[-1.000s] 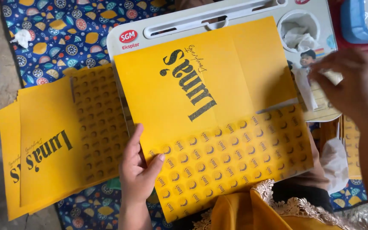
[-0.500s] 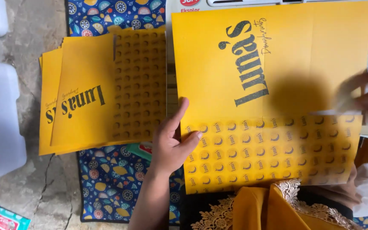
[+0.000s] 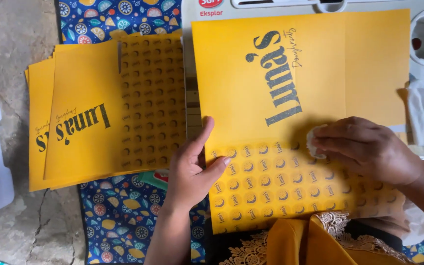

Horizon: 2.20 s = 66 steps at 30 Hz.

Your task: Applying glue to the adhesive strips of yellow paper bags using a brush for assembly.

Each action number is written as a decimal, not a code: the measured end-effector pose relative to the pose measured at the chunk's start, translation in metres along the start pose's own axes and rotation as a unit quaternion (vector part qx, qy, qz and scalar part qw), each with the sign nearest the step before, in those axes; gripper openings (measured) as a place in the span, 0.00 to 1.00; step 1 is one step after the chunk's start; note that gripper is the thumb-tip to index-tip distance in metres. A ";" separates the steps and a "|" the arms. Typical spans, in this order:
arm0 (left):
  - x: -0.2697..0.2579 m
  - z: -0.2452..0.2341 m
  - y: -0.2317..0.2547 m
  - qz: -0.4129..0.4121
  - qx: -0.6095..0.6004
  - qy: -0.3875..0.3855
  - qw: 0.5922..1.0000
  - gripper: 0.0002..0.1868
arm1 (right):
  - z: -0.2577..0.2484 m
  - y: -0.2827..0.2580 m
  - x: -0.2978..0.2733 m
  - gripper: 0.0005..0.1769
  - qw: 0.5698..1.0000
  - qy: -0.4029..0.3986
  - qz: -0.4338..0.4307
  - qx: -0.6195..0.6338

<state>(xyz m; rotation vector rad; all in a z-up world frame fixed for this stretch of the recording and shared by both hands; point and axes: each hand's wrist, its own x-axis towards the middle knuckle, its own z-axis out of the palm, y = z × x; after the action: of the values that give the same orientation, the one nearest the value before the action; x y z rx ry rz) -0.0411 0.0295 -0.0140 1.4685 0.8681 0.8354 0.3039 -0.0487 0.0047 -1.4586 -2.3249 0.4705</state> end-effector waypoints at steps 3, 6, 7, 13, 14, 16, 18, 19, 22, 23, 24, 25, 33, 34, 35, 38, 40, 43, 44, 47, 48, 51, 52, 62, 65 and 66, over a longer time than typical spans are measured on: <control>0.002 -0.002 -0.002 0.009 0.011 -0.003 1.000 0.41 | 0.009 -0.011 0.029 0.18 0.998 0.006 -0.054 0.018; 0.004 -0.006 0.000 0.017 0.033 -0.014 0.999 0.42 | 0.015 -0.026 0.059 0.17 0.994 0.012 -0.099 0.037; 0.004 -0.006 0.001 0.010 0.053 -0.019 0.998 0.41 | 0.016 -0.032 0.069 0.17 0.993 0.013 -0.106 0.051; 0.008 -0.011 0.004 0.001 0.164 -0.042 0.986 0.47 | 0.046 -0.051 0.112 0.14 0.984 0.027 -0.171 0.032; 0.007 -0.011 0.004 0.000 0.164 -0.041 0.986 0.47 | 0.049 -0.054 0.117 0.14 0.984 0.026 -0.171 0.033; 0.008 -0.012 0.004 0.016 0.168 -0.037 0.985 0.47 | 0.054 -0.061 0.129 0.13 0.976 0.052 -0.203 0.054; 0.009 -0.010 0.004 0.024 0.162 -0.029 0.986 0.43 | 0.054 -0.071 0.141 0.13 0.971 0.058 -0.222 0.069; 0.011 -0.008 0.004 0.033 0.157 -0.022 0.987 0.39 | 0.054 -0.075 0.146 0.13 0.965 0.064 -0.240 0.082; 0.013 -0.007 0.011 -0.008 0.103 0.004 0.995 0.36 | 0.054 -0.084 0.153 0.14 0.971 0.073 -0.222 0.040; 0.011 -0.007 0.008 -0.007 0.104 0.001 0.995 0.36 | 0.043 -0.082 0.152 0.14 0.972 0.075 -0.221 0.039; 0.009 -0.007 0.005 -0.003 0.111 -0.002 0.994 0.41 | 0.032 -0.080 0.152 0.10 0.969 0.057 -0.112 0.211; 0.004 -0.006 0.003 -0.003 0.116 -0.004 0.993 0.45 | 0.021 -0.079 0.151 0.10 0.925 0.032 0.000 0.377; 0.001 0.004 0.011 0.041 0.127 0.015 0.991 0.44 | 0.015 -0.035 0.112 0.05 0.954 0.113 0.068 0.269; -0.002 0.006 0.013 0.032 0.140 0.026 0.989 0.44 | 0.021 -0.043 0.110 0.06 0.963 0.098 0.077 0.238; -0.004 0.007 0.013 0.030 0.142 0.027 0.989 0.44 | 0.029 -0.050 0.109 0.06 0.963 0.097 0.076 0.241; -0.007 0.012 0.017 0.042 0.178 0.024 0.983 0.49 | 0.041 -0.071 0.109 0.15 0.979 0.106 -0.100 0.142; -0.008 0.013 0.024 0.066 0.169 0.036 0.983 0.53 | 0.037 -0.084 0.113 0.19 0.975 0.098 -0.193 0.041; -0.014 0.015 0.026 0.053 0.177 0.034 0.982 0.51 | 0.020 -0.078 0.104 0.18 0.983 0.066 -0.170 0.021; -0.016 0.015 0.027 0.054 0.179 0.036 0.982 0.51 | 0.020 -0.070 0.095 0.18 0.982 0.067 -0.172 0.021; -0.021 0.017 0.025 0.041 0.143 0.029 0.988 0.51 | 0.021 -0.048 0.061 0.20 0.995 0.040 -0.083 -0.035; -0.021 0.018 0.024 0.051 0.124 0.035 0.990 0.51 | 0.019 -0.043 0.050 0.19 0.996 0.032 -0.059 -0.060; -0.022 0.019 0.021 0.064 0.086 0.041 0.993 0.51 | 0.015 -0.027 0.016 0.17 0.994 0.023 0.004 -0.111; -0.021 0.019 0.022 0.067 0.065 0.042 0.995 0.51 | 0.013 -0.022 0.005 0.16 0.989 0.021 0.043 -0.139; -0.024 0.022 0.022 0.070 0.058 0.058 0.994 0.49 | 0.020 0.033 -0.087 0.17 0.970 0.083 0.152 -0.168; -0.024 0.022 0.022 0.049 0.030 0.061 0.996 0.48 | 0.045 0.080 -0.128 0.17 0.964 0.134 0.229 0.013; -0.025 0.021 0.021 0.052 0.044 0.063 0.996 0.48 | 0.054 0.104 -0.146 0.12 0.948 0.191 0.246 0.062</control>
<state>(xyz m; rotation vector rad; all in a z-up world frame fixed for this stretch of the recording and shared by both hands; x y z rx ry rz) -0.0331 -0.0032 0.0054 1.5612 0.9390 0.9862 0.4202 -0.1432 -0.1082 -1.8724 -1.6012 0.4052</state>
